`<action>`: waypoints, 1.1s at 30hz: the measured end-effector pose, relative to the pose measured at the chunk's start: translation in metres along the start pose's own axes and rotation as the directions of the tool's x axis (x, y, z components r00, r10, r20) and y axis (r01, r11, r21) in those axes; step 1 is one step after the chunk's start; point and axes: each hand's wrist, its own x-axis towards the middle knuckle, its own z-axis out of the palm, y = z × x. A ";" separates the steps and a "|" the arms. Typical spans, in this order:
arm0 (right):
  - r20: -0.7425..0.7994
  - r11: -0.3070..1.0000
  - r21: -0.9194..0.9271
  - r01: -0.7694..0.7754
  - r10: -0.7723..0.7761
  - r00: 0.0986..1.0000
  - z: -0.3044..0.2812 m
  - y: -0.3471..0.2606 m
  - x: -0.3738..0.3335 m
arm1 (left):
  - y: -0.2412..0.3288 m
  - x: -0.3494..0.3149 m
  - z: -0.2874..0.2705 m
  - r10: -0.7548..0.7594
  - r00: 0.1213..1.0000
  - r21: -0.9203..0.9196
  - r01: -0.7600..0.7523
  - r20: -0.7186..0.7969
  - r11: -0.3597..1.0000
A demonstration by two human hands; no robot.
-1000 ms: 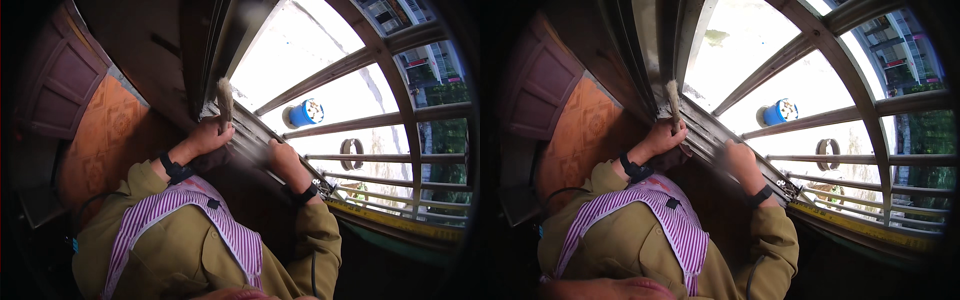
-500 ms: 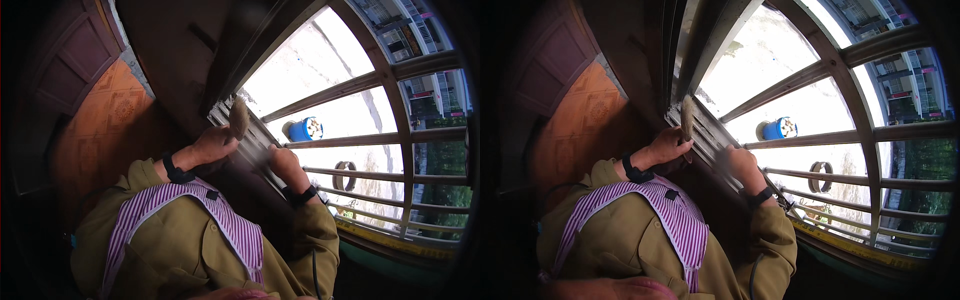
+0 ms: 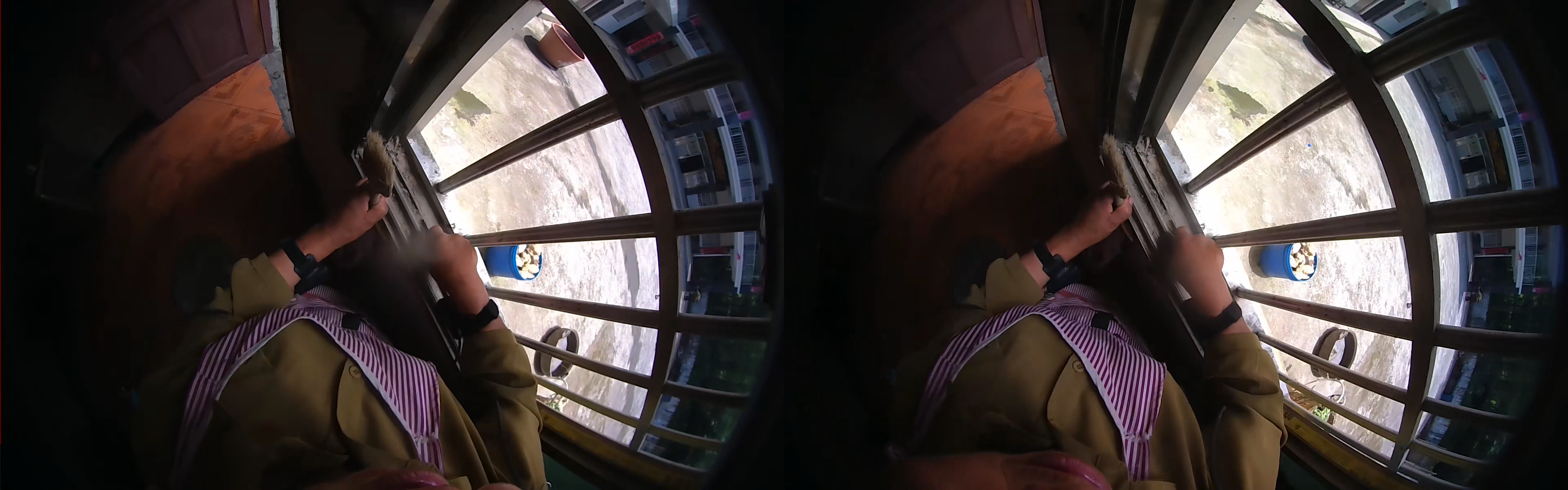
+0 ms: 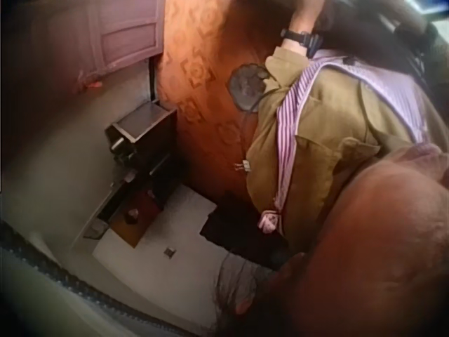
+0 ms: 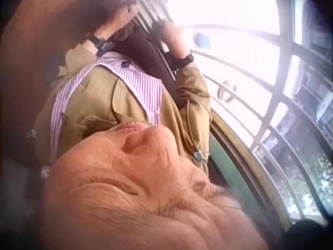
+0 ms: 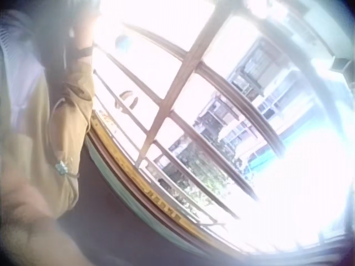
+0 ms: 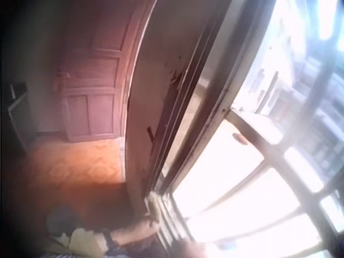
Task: Cleaning a metal window frame and its tracks using a brush and a cloth.
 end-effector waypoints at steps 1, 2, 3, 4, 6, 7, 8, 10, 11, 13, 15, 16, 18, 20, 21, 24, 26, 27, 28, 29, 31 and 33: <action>0.005 0.999 0.028 0.026 -0.026 1.000 -0.001 0.004 0.000 | -0.001 -0.002 0.000 -0.003 1.000 0.000 0.003 -0.004 1.000; 0.008 0.997 0.056 0.050 -0.050 0.999 -0.002 0.007 -0.002 | -0.002 -0.003 0.000 0.030 0.999 -0.011 -0.031 -0.024 0.999; 0.005 0.997 0.054 0.057 -0.057 0.998 -0.003 0.004 -0.001 | -0.003 -0.001 -0.002 0.067 0.996 -0.017 -0.068 -0.051 0.998; 0.042 0.998 0.066 -0.008 0.005 0.999 -0.003 -0.002 -0.004 | -0.004 0.000 -0.003 0.069 0.996 -0.014 -0.070 -0.058 0.997; 0.078 0.995 0.071 -0.066 0.061 0.995 -0.011 -0.008 -0.009 | -0.010 -0.001 -0.003 0.015 1.000 0.037 -0.015 -0.022 0.999; 0.149 0.992 0.049 -0.116 0.108 0.983 -0.022 -0.011 -0.012 | -0.011 -0.001 -0.002 0.015 0.999 0.039 -0.014 -0.030 0.999; 0.217 0.986 0.023 -0.164 0.156 0.964 -0.026 -0.013 -0.014 | -0.012 -0.001 -0.001 -0.004 1.000 0.036 0.005 -0.020 0.999; 0.157 0.988 0.019 -0.155 0.151 0.976 -0.015 -0.009 -0.014 | -0.010 0.002 0.003 -0.019 1.000 0.020 0.019 0.004 1.000; 0.083 0.992 -0.024 -0.126 0.128 0.988 -0.006 -0.004 -0.006 | -0.008 0.003 0.004 -0.002 1.000 -0.003 0.002 0.011 1.000; -0.042 0.999 -0.034 -0.039 0.038 0.998 -0.010 -0.003 -0.001 | -0.009 0.004 0.000 0.013 0.999 -0.023 -0.012 0.033 1.000; -0.024 0.999 0.002 0.034 -0.034 0.999 -0.003 0.004 0.002 | -0.011 0.006 -0.003 0.059 0.998 -0.034 -0.058 0.011 0.998; 0.007 0.999 0.045 0.012 -0.013 1.000 -0.001 0.003 -0.002 | -0.011 0.007 -0.005 0.056 0.998 -0.038 -0.055 0.011 0.998; 0.079 0.999 0.016 -0.043 0.041 0.996 -0.006 0.006 -0.019 | -0.008 0.006 -0.007 -0.017 1.000 -0.057 0.017 0.010 0.998; 0.140 0.996 -0.013 -0.086 0.087 0.986 -0.016 0.003 -0.026 | -0.014 0.005 -0.006 0.006 1.000 -0.051 -0.005 0.022 0.999; 0.137 0.998 0.011 -0.070 0.068 0.988 -0.025 -0.005 -0.029 | -0.012 0.006 -0.007 0.032 0.998 -0.047 -0.030 0.048 0.998; 0.104 0.991 0.026 -0.130 0.127 0.986 -0.008 -0.005 -0.006 | -0.004 0.007 -0.008 -0.040 0.997 -0.083 0.045 0.066 0.996; 0.125 0.993 0.026 -0.119 0.114 0.985 -0.010 -0.004 0.002 | -0.008 0.011 -0.010 -0.011 0.999 -0.085 0.015 0.042 0.996; 0.084 0.995 0.058 -0.087 0.082 0.993 -0.012 -0.003 0.006 | -0.009 0.011 -0.010 0.010 1.000 -0.089 -0.009 0.019 0.996; 0.085 0.994 0.058 -0.089 0.084 0.993 -0.012 -0.001 0.004 | -0.009 0.010 -0.009 0.010 1.000 -0.090 -0.008 0.021 0.996; 0.086 0.997 0.019 -0.078 0.076 0.993 -0.013 0.002 0.000 | -0.008 0.009 -0.008 -0.002 0.999 -0.108 0.007 0.043 0.994; 0.024 0.999 0.008 -0.053 0.053 0.998 -0.023 -0.003 0.001 | -0.013 0.004 -0.008 -0.024 0.998 -0.120 0.031 0.054 0.992; -0.012 1.000 -0.030 0.003 -0.004 1.000 -0.031 -0.008 0.013 | -0.021 0.007 -0.009 0.085 0.991 -0.043 -0.081 0.102 0.996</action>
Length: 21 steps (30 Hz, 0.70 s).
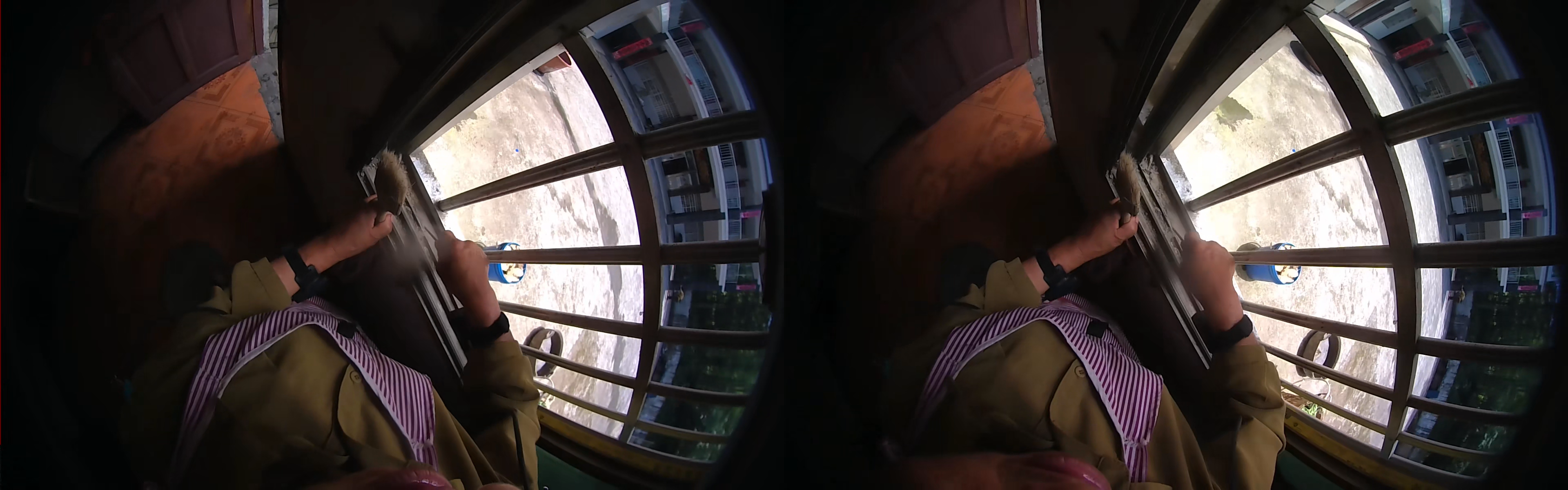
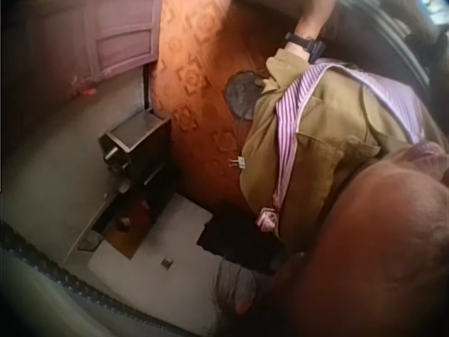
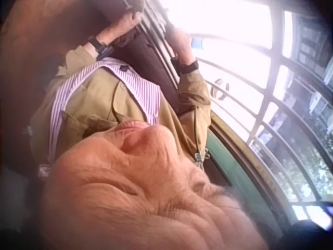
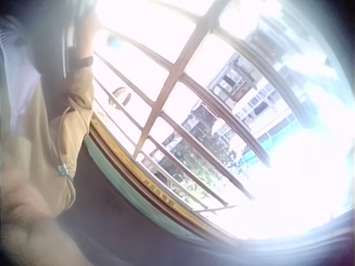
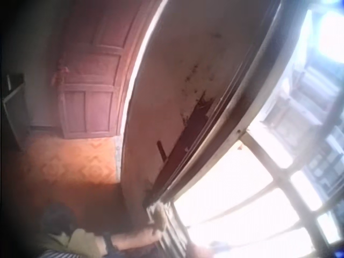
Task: Cleaning a metal window frame and its tracks using a brush and a cloth.
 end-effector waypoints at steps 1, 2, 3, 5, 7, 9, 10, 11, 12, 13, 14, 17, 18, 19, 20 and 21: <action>-0.040 0.998 -0.039 0.047 -0.049 0.998 -0.002 -0.001 0.006 | 0.002 0.001 0.001 0.004 1.000 0.001 -0.004 -0.002 1.000; -0.083 0.998 -0.008 0.061 -0.061 0.995 0.003 0.001 0.011 | 0.006 0.000 0.004 -0.027 0.999 -0.026 0.026 -0.030 0.999; -0.088 0.998 -0.007 0.056 -0.057 0.994 0.012 0.002 0.020 | 0.010 0.004 0.005 -0.055 0.997 -0.054 0.053 -0.051 0.997; -0.050 0.999 -0.037 0.033 -0.035 0.998 0.028 -0.001 0.035 | 0.006 0.003 0.006 -0.027 0.999 -0.056 0.024 -0.045 0.998; -0.035 0.999 -0.036 0.036 -0.037 0.999 0.023 -0.005 0.043 | -0.007 -0.001 0.009 -0.008 0.999 -0.058 0.005 -0.046 0.998; -0.022 0.999 -0.034 0.030 -0.031 0.999 0.018 -0.004 0.041 | -0.011 0.002 0.005 0.032 0.999 0.004 -0.032 -0.029 0.999; -0.021 0.999 -0.033 0.005 -0.006 1.000 0.016 -0.002 0.034 | -0.006 0.003 0.003 0.029 0.999 0.000 -0.029 -0.029 1.000; -0.020 0.999 -0.032 -0.019 0.018 1.000 0.015 0.002 0.027 | 0.000 0.002 0.002 -0.028 0.999 -0.063 0.026 -0.026 0.998; -0.029 0.999 -0.036 -0.031 0.030 0.999 0.012 0.006 0.019 | 0.008 0.002 0.000 -0.086 0.996 -0.124 0.083 -0.021 0.989; -0.024 0.999 -0.035 -0.028 0.027 0.999 0.012 0.005 0.014 | 0.005 0.001 0.001 -0.092 0.996 -0.124 0.088 -0.022 0.988; 0.004 1.000 -0.028 -0.014 0.014 1.000 0.009 0.003 0.010 | 0.000 0.000 0.003 -0.079 0.997 -0.106 0.077 -0.019 0.991; 0.009 1.000 -0.013 0.001 -0.001 1.000 0.021 -0.017 0.032 | -0.005 0.001 0.006 -0.033 0.999 -0.066 0.031 -0.020 0.997; -0.019 0.999 -0.023 0.022 -0.022 1.000 0.033 -0.020 0.049 | -0.005 0.001 0.007 -0.009 0.999 -0.041 0.008 -0.038 0.999; -0.022 1.000 -0.022 0.021 -0.022 1.000 0.032 -0.023 0.064 | -0.003 0.001 0.007 -0.007 0.999 -0.039 0.005 -0.037 0.999; -0.040 0.998 -0.016 0.065 -0.065 0.997 0.029 -0.024 0.076 | 0.000 0.001 0.008 -0.026 0.999 -0.074 0.023 -0.047 0.997; -0.060 0.994 -0.006 0.108 -0.109 0.992 0.029 -0.028 0.085 | 0.001 0.002 0.004 -0.047 0.997 -0.103 0.042 -0.054 0.994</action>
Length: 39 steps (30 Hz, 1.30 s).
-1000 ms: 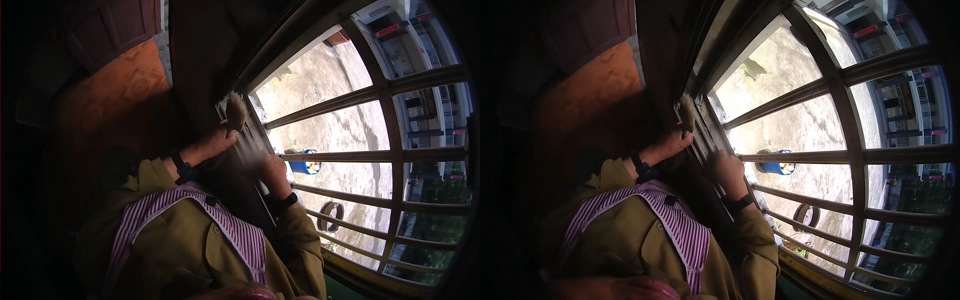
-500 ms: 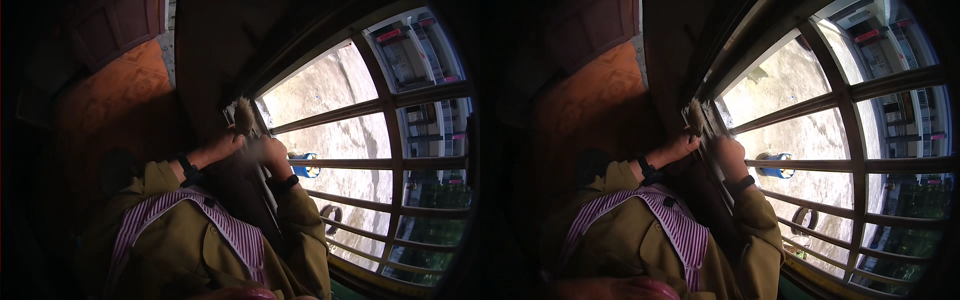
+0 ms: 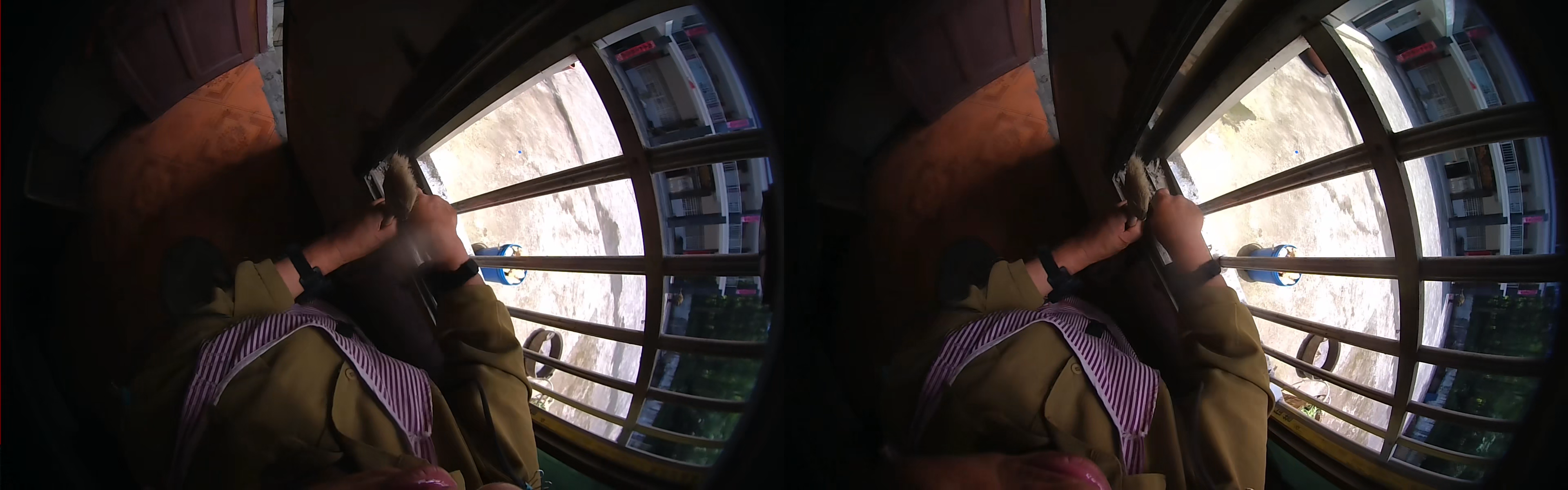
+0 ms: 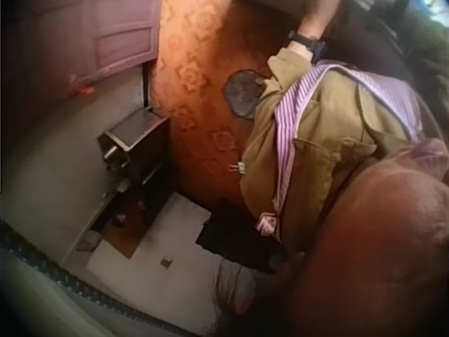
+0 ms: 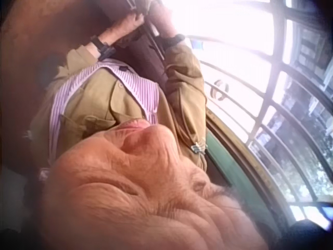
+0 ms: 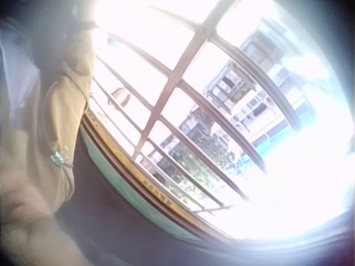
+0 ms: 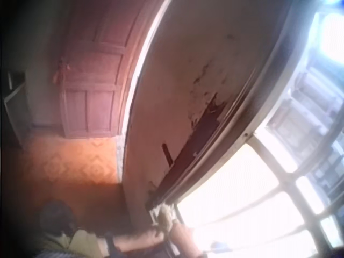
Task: Cleaning a metal window frame and its tracks using a brush and a cloth.
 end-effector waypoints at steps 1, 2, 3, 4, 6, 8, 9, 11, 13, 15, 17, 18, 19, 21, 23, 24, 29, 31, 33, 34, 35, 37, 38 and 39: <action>0.079 0.997 -0.051 -0.052 0.056 0.995 -0.018 -0.007 -0.003 | 0.002 0.001 -0.002 -0.004 1.000 0.004 0.004 -0.002 1.000; 0.123 0.998 -0.035 -0.057 0.061 0.991 -0.024 0.000 -0.008 | 0.003 0.001 -0.004 -0.015 1.000 0.015 0.015 0.005 1.000; 0.098 0.998 -0.017 -0.067 0.068 0.993 -0.028 0.009 -0.020 | 0.006 0.002 -0.003 -0.028 1.000 0.019 0.028 0.009 0.999; 0.075 0.997 0.004 -0.074 0.074 0.994 -0.030 0.017 -0.034 | 0.006 0.001 -0.003 -0.038 0.999 0.018 0.038 0.004 0.999; 0.121 0.996 -0.040 -0.083 0.088 0.989 -0.034 0.031 -0.067 | 0.008 0.001 -0.002 -0.074 0.996 0.016 0.073 0.050 0.997; 0.156 0.996 -0.023 -0.091 0.094 0.983 -0.036 0.029 -0.089 | 0.002 -0.001 -0.002 -0.057 0.998 0.010 0.057 0.040 0.998; 0.178 0.994 -0.008 -0.108 0.108 0.978 -0.038 0.029 -0.096 | 0.002 0.000 -0.001 -0.027 0.999 0.006 0.027 0.037 1.000; 0.211 0.989 -0.010 -0.145 0.144 0.967 -0.040 0.025 -0.104 | 0.003 0.000 -0.001 -0.036 0.999 -0.012 0.036 0.033 0.999; 0.206 0.985 -0.060 -0.162 0.171 0.964 -0.022 0.024 -0.104 | 0.002 0.001 0.000 -0.034 0.999 -0.028 0.035 0.040 0.999; 0.146 0.988 0.017 -0.155 0.150 0.978 -0.016 0.026 -0.099 | -0.002 0.001 0.000 -0.009 0.998 0.038 0.007 0.060 0.999; 0.050 0.991 0.088 -0.100 0.095 0.994 -0.007 0.035 -0.099 | -0.001 0.003 -0.001 -0.003 0.998 0.033 0.001 0.059 0.999; 0.050 0.990 0.092 -0.106 0.102 0.994 -0.009 0.035 -0.103 | 0.000 0.004 -0.004 -0.004 0.999 0.040 0.003 0.035 0.999; 0.100 0.990 0.055 -0.127 0.121 0.988 -0.014 0.034 -0.109 | 0.001 0.000 -0.004 -0.035 0.999 0.065 0.033 0.039 0.997; 0.149 0.990 0.018 -0.142 0.138 0.979 -0.026 0.031 -0.122 | 0.005 0.000 -0.005 -0.040 0.998 0.064 0.037 0.043 0.997; 0.156 0.973 0.018 -0.231 0.226 0.962 -0.037 0.032 -0.132 | 0.006 0.000 -0.004 -0.048 0.998 0.063 0.045 0.039 0.997; 0.152 0.969 0.018 -0.245 0.240 0.959 -0.025 0.032 -0.128 | 0.007 0.001 -0.001 -0.014 1.000 0.049 0.013 0.016 0.999; 0.060 0.992 0.019 -0.128 0.126 0.990 -0.011 0.033 -0.095 | 0.013 -0.002 0.000 -0.077 0.995 0.039 0.075 0.059 0.996; 0.129 0.988 0.034 -0.150 0.144 0.981 -0.016 0.036 -0.102 | 0.017 0.001 -0.004 -0.064 0.998 0.098 0.062 0.017 0.993; 0.120 0.988 0.033 -0.154 0.149 0.982 -0.031 0.032 -0.099 | 0.011 0.001 -0.004 -0.073 0.997 0.081 0.071 0.025 0.994; 0.111 0.987 0.032 -0.156 0.152 0.982 -0.037 0.029 -0.095 | 0.008 0.001 -0.005 -0.083 0.996 0.063 0.081 0.033 0.995; 0.115 0.989 0.028 -0.146 0.142 0.983 -0.035 0.029 -0.090 | 0.006 0.000 -0.006 -0.088 0.996 0.062 0.086 0.022 0.994; -0.113 0.973 0.229 -0.032 0.059 0.992 -0.024 0.033 -0.075 | 0.007 0.000 -0.007 -0.052 0.997 0.060 0.049 0.056 0.997; -0.110 0.974 0.226 -0.019 0.045 0.993 -0.021 0.033 -0.066 | 0.007 0.000 -0.006 -0.056 0.998 0.061 0.054 0.042 0.997; -0.100 0.960 0.280 -0.008 0.038 0.994 -0.018 0.033 -0.057 | 0.007 0.000 -0.005 -0.053 0.998 0.036 0.052 0.034 0.998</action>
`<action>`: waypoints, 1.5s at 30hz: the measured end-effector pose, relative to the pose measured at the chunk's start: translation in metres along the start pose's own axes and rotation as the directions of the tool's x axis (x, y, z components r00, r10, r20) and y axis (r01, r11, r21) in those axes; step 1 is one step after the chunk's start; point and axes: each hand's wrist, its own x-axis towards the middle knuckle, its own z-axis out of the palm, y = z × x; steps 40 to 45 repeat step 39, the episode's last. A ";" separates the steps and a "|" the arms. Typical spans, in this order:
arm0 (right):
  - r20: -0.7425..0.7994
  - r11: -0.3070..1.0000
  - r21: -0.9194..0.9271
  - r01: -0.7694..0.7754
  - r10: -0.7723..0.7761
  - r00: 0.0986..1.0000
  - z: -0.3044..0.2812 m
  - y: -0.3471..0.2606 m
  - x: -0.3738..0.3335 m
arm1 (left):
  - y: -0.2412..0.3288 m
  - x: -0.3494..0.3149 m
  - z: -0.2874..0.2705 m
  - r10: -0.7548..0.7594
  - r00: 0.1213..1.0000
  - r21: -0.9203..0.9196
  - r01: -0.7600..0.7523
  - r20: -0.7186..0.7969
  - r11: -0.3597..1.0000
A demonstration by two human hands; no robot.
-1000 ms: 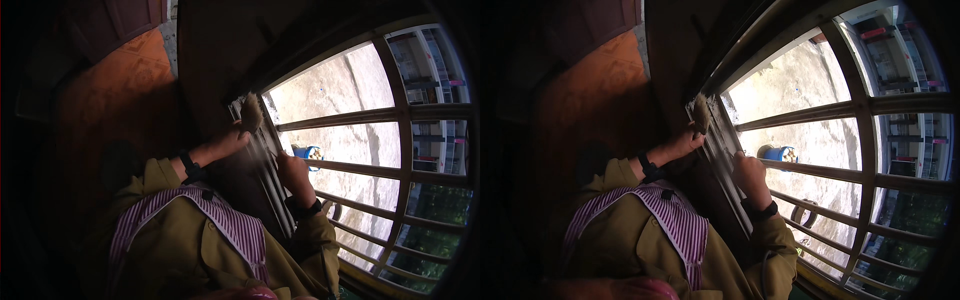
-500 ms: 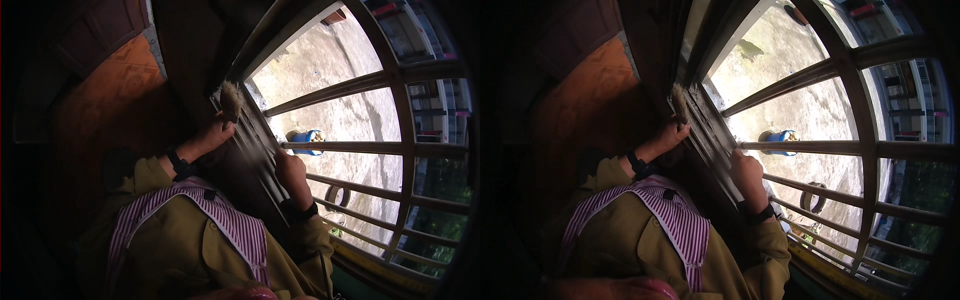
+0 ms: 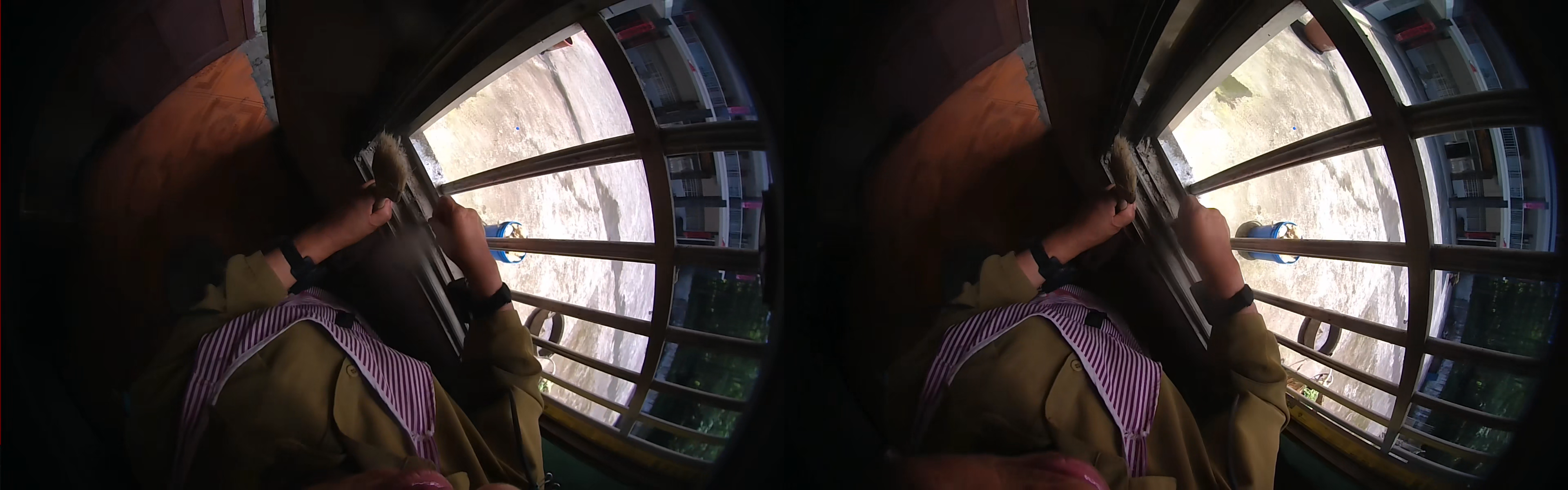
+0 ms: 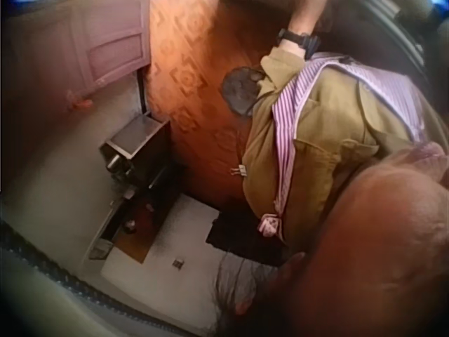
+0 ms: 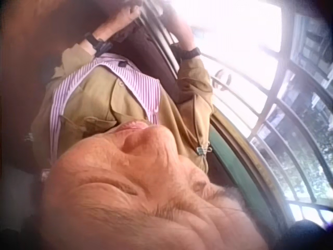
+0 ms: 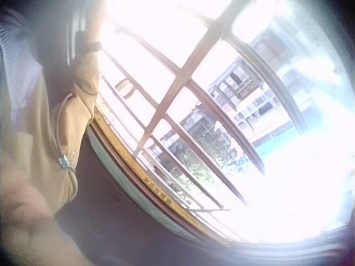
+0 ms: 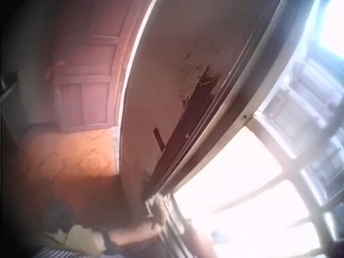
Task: Cleaning a metal window frame and its tracks using a brush and a cloth.
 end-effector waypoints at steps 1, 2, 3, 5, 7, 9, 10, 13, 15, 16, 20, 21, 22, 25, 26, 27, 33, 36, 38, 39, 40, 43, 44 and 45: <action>0.012 0.998 0.057 0.004 -0.005 1.000 0.002 0.000 0.009 | 0.000 0.000 0.001 0.003 1.000 -0.025 -0.003 -0.010 1.000; 0.089 0.988 0.151 -0.039 0.025 0.996 0.002 -0.001 0.019 | 0.000 -0.001 0.000 -0.004 1.000 -0.025 0.004 -0.024 1.000; 0.101 0.989 0.145 -0.033 0.019 0.995 0.004 0.000 0.023 | 0.002 0.000 0.000 -0.017 1.000 -0.031 0.017 0.002 0.999; 0.128 0.973 0.230 -0.020 -0.010 0.992 0.010 0.001 0.029 | 0.005 0.001 -0.002 -0.036 0.999 -0.044 0.037 0.020 0.998; 0.087 0.982 0.184 -0.043 0.027 0.996 0.008 -0.005 0.033 | 0.010 0.000 -0.003 -0.031 1.000 -0.035 0.031 -0.003 0.999; 0.088 0.943 0.209 -0.258 0.245 0.966 0.001 -0.012 0.041 | 0.008 0.000 -0.004 -0.039 0.999 -0.018 0.039 0.034 0.999; -0.045 0.982 0.115 -0.151 0.157 0.987 -0.010 -0.028 0.047 | 0.006 -0.003 -0.005 -0.048 0.996 0.002 0.048 0.071 0.999; -0.143 0.984 0.152 -0.089 0.111 0.983 -0.008 -0.022 0.055 | -0.003 -0.003 -0.001 0.051 0.997 -0.021 -0.050 0.049 0.999; -0.103 0.994 -0.074 -0.084 0.076 0.992 0.022 -0.006 0.044 | 0.002 -0.001 -0.004 0.001 0.996 -0.034 0.003 0.095 0.999; -0.029 0.994 -0.083 -0.072 0.070 0.997 0.019 0.001 0.046 | 0.005 0.003 -0.007 -0.052 0.990 -0.039 0.058 0.130 0.998; -0.008 0.961 0.212 -0.177 0.183 0.983 -0.021 -0.036 0.061 | 0.001 -0.002 -0.008 -0.021 0.995 -0.073 0.029 0.102 0.997; -0.134 0.966 0.239 -0.098 0.133 0.982 -0.027 -0.035 0.066 | 0.002 -0.002 -0.005 0.020 0.999 -0.083 -0.017 0.025 0.996; -0.106 0.981 0.176 -0.085 0.105 0.989 -0.023 -0.033 0.062 | 0.002 -0.002 -0.004 0.059 0.997 -0.089 -0.064 -0.053 0.994; 0.036 0.995 0.077 -0.068 0.065 0.997 0.020 -0.002 0.036 | 0.006 0.003 -0.003 0.011 1.000 -0.083 -0.010 0.020 0.997; 0.112 0.985 0.102 -0.141 0.129 0.985 0.014 0.002 0.041 | 0.004 0.009 -0.004 0.019 1.000 -0.086 -0.018 0.012 0.996; 0.199 0.967 0.130 -0.219 0.191 0.961 0.010 -0.001 0.042 | 0.000 0.008 -0.008 -0.023 0.990 -0.036 0.028 0.136 0.999; -0.117 0.994 0.096 -0.048 0.060 0.991 -0.023 -0.035 0.064 | 0.001 -0.005 -0.009 -0.035 0.993 -0.042 0.040 0.114 0.998; 0.039 0.984 -0.178 -0.027 0.035 0.999 0.027 0.007 0.037 | 0.006 -0.006 -0.004 0.026 0.996 -0.060 -0.021 0.082 0.998; 0.110 0.996 -0.081 -0.041 0.050 0.993 0.016 0.015 0.049 | 0.001 -0.002 0.000 0.034 0.998 -0.067 -0.031 0.055 0.997; 0.191 0.997 0.028 -0.066 0.059 0.980 0.000 0.006 0.060 | -0.003 0.002 -0.002 -0.022 0.996 -0.082 0.029 0.082 0.996; 0.191 0.997 0.028 -0.066 0.059 0.980 0.000 0.006 0.060 | -0.003 0.002 -0.002 -0.022 0.996 -0.082 0.029 0.082 0.996; 0.191 0.997 0.028 -0.066 0.059 0.980 0.000 0.006 0.060 | -0.003 0.002 -0.002 -0.022 0.996 -0.082 0.029 0.082 0.996; 0.191 0.997 0.028 -0.066 0.059 0.980 0.000 0.006 0.060 | -0.003 0.002 -0.002 -0.022 0.996 -0.082 0.029 0.082 0.996; 0.191 0.997 0.028 -0.066 0.059 0.980 0.000 0.006 0.060 | -0.003 0.002 -0.002 -0.022 0.996 -0.082 0.029 0.082 0.996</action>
